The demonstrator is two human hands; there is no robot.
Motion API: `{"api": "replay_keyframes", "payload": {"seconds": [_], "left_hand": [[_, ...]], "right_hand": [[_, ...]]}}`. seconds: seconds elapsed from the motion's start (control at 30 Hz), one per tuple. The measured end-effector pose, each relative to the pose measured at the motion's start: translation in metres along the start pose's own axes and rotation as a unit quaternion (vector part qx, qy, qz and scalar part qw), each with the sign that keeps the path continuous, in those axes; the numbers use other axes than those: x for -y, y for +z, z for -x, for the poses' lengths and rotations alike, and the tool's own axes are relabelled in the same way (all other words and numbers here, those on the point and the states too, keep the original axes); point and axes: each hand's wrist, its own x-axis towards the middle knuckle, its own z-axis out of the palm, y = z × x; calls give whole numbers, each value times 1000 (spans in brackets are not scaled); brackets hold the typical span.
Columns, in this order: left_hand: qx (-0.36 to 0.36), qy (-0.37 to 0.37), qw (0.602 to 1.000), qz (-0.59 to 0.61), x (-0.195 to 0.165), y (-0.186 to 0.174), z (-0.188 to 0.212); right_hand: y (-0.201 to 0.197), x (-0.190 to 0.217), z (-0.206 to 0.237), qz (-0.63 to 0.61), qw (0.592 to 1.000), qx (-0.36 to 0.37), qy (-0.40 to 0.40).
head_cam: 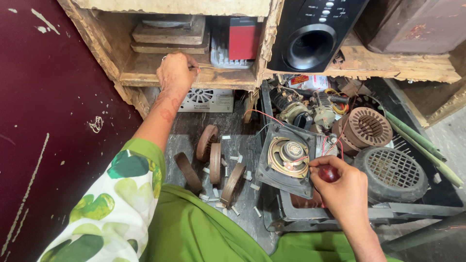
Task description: The person sits on the floor and uses a red-handled screwdriver to pry at a motor stator, then unscrews a small speaker driver from its plastic mounting panel inside a crate of scrap electronics, finally lifting the freed speaker out of the panel by hand.
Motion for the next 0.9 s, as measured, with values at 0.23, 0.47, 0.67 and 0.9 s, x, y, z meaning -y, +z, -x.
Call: {"api": "replay_keyframes", "payload": {"seconds": [0.23,0.47,0.67,0.9], "left_hand": [[22,18,997,78,10,-11,1],[-214,93,934,270,-55,-32,103],[62,233,875,419,-151,-31,205],[86,247,903,340,-152,-23,243]], "right_hand": [[-3,3,2,1,1000,-2,3],[-6,5,5,-17,1000,-22,-4],[-12,5,11,-28,999,-21,-11],[-19,4,16,-36,998,-27,-33]]}}
